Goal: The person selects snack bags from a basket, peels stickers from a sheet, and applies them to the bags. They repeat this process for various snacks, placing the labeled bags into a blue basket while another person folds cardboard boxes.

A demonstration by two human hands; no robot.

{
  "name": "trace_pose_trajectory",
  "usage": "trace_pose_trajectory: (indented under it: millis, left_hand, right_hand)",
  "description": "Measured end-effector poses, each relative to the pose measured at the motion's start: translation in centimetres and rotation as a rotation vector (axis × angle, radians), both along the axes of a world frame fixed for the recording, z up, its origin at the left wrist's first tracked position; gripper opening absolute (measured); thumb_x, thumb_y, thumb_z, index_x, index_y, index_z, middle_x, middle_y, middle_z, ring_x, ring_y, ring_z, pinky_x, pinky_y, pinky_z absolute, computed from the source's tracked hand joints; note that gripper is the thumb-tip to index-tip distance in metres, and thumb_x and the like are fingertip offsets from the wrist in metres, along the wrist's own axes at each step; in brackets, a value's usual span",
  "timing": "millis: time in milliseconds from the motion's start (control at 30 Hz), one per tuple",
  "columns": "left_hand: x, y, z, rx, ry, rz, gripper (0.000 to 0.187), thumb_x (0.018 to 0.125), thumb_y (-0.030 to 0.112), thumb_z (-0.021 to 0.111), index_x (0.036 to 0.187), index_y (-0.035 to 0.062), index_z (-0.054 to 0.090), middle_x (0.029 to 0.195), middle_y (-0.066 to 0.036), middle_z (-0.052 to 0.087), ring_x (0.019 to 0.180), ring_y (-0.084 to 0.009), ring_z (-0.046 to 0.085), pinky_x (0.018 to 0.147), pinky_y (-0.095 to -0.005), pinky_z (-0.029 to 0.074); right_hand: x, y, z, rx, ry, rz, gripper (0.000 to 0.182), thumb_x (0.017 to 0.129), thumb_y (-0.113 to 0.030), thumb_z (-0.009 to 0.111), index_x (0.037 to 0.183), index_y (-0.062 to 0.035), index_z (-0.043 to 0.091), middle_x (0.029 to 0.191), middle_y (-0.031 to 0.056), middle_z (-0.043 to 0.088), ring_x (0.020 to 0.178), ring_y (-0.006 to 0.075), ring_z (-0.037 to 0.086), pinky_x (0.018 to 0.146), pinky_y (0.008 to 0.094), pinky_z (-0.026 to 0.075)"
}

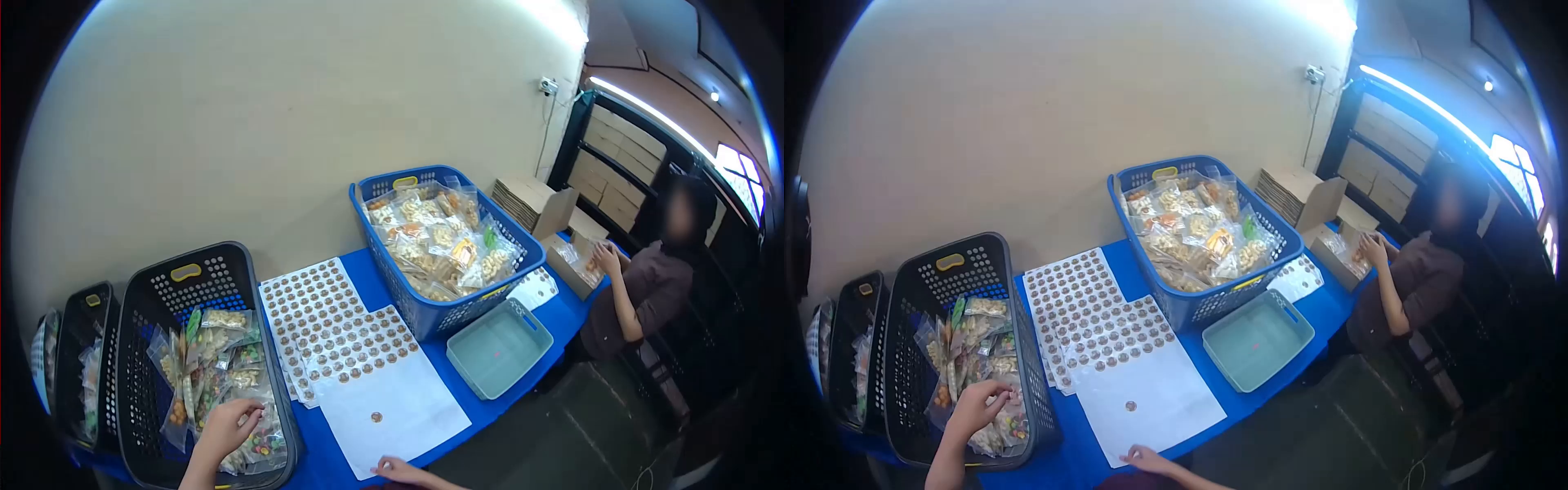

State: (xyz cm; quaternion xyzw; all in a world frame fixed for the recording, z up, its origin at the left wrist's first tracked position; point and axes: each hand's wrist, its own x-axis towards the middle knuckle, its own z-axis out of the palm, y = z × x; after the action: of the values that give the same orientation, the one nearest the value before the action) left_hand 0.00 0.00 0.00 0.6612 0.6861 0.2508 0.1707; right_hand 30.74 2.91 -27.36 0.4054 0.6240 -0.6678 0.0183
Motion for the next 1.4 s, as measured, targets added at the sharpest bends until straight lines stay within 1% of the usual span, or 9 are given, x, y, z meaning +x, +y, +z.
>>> trace_pose_trajectory:
  millis: [200,333,467,600,733,900,1100,1167,1400]
  left_hand:
    - [0.8,-0.2,0.4,0.046,-0.006,0.049,0.012,0.075,0.008,0.055,0.084,0.0012,0.059,0.075,-0.011,0.060,0.069,-0.0232,0.059,0.060,-0.0296,0.046]
    - [0.7,-0.4,0.2,0.050,0.017,0.020,0.012,0.076,0.009,0.055,0.084,0.0019,0.060,0.073,-0.011,0.060,0.068,-0.0234,0.059,0.061,-0.0304,0.045]
    - [-0.5,-0.4,-0.8,0.119,0.013,-0.007,0.014,0.077,0.013,0.055,0.083,0.0011,0.059,0.072,-0.013,0.059,0.067,-0.0254,0.058,0.061,-0.0316,0.045]
    - [-1.7,-0.1,-1.4,0.150,0.059,0.024,0.015,0.078,0.014,0.053,0.084,0.0007,0.057,0.074,-0.014,0.059,0.067,-0.0267,0.057,0.060,-0.0321,0.044]
    - [-2.9,-0.6,-2.1,0.113,-0.047,0.078,0.016,0.080,0.014,0.052,0.087,0.0010,0.057,0.072,-0.014,0.058,0.066,-0.0254,0.057,0.061,-0.0317,0.044]
    - [-3.8,-0.4,-2.3,0.123,-0.021,0.106,0.016,0.080,0.015,0.052,0.086,0.0004,0.057,0.071,-0.013,0.059,0.065,-0.0234,0.057,0.061,-0.0311,0.044]
    - [-7.6,2.2,-1.3,0.025,0.028,0.046,0.017,0.079,0.014,0.054,0.085,-0.0013,0.057,0.070,-0.011,0.059,0.066,-0.0142,0.057,0.062,-0.0269,0.045]
    - [-11.5,3.8,-3.0,-0.058,0.023,0.146,0.023,0.076,0.017,0.056,0.092,-0.0002,0.056,0.083,-0.016,0.060,0.071,-0.0255,0.059,0.064,-0.0321,0.046]
    - [-20.6,2.0,-19.3,-0.377,0.586,0.179,0.055,0.070,0.033,0.061,0.113,0.0023,0.044,0.111,-0.022,0.049,0.099,-0.0339,0.049,0.082,-0.0390,0.041]
  right_hand:
    - [1.2,0.6,-7.7,0.396,0.115,0.509,0.033,0.075,-0.024,0.055,0.100,-0.0034,0.050,0.068,0.0091,0.057,0.063,0.0194,0.055,0.057,0.0298,0.044]
    - [1.5,2.5,1.7,-0.329,-0.180,0.855,0.030,0.069,-0.017,0.055,0.092,0.0020,0.056,0.071,0.0040,0.059,0.061,0.0183,0.053,0.057,0.0324,0.043]
    - [-0.3,5.5,0.4,0.540,0.220,0.350,0.024,0.074,-0.027,0.053,0.077,-0.0050,0.060,0.072,0.0170,0.057,0.067,0.0288,0.056,0.062,0.0367,0.043]
    - [-4.5,4.2,2.9,0.723,0.140,-0.244,0.021,0.077,-0.023,0.054,0.076,-0.0035,0.060,0.073,0.0144,0.057,0.073,0.0270,0.057,0.067,0.0373,0.041]
    - [-3.4,0.1,-2.4,0.917,-0.299,0.310,0.018,0.074,-0.023,0.058,0.087,-0.0113,0.057,0.086,0.0092,0.054,0.087,0.0247,0.052,0.077,0.0438,0.032]
    - [-3.2,3.0,1.6,1.089,-0.142,0.110,0.023,0.071,-0.020,0.061,0.091,-0.0103,0.056,0.088,0.0096,0.054,0.084,0.0237,0.053,0.074,0.0408,0.037]
    - [3.3,8.0,3.9,0.907,0.077,-0.337,0.019,0.073,-0.007,0.059,0.091,-0.0015,0.055,0.085,0.0116,0.057,0.073,0.0226,0.057,0.060,0.0288,0.046]
    - [6.1,7.6,3.4,0.859,0.002,-0.372,0.018,0.074,-0.007,0.058,0.091,-0.0004,0.055,0.083,0.0115,0.058,0.073,0.0213,0.057,0.061,0.0278,0.046]
    - [9.3,2.7,2.6,0.510,0.028,-0.472,0.016,0.078,-0.008,0.055,0.092,-0.0003,0.056,0.081,0.0052,0.059,0.068,0.0105,0.057,0.062,0.0234,0.046]
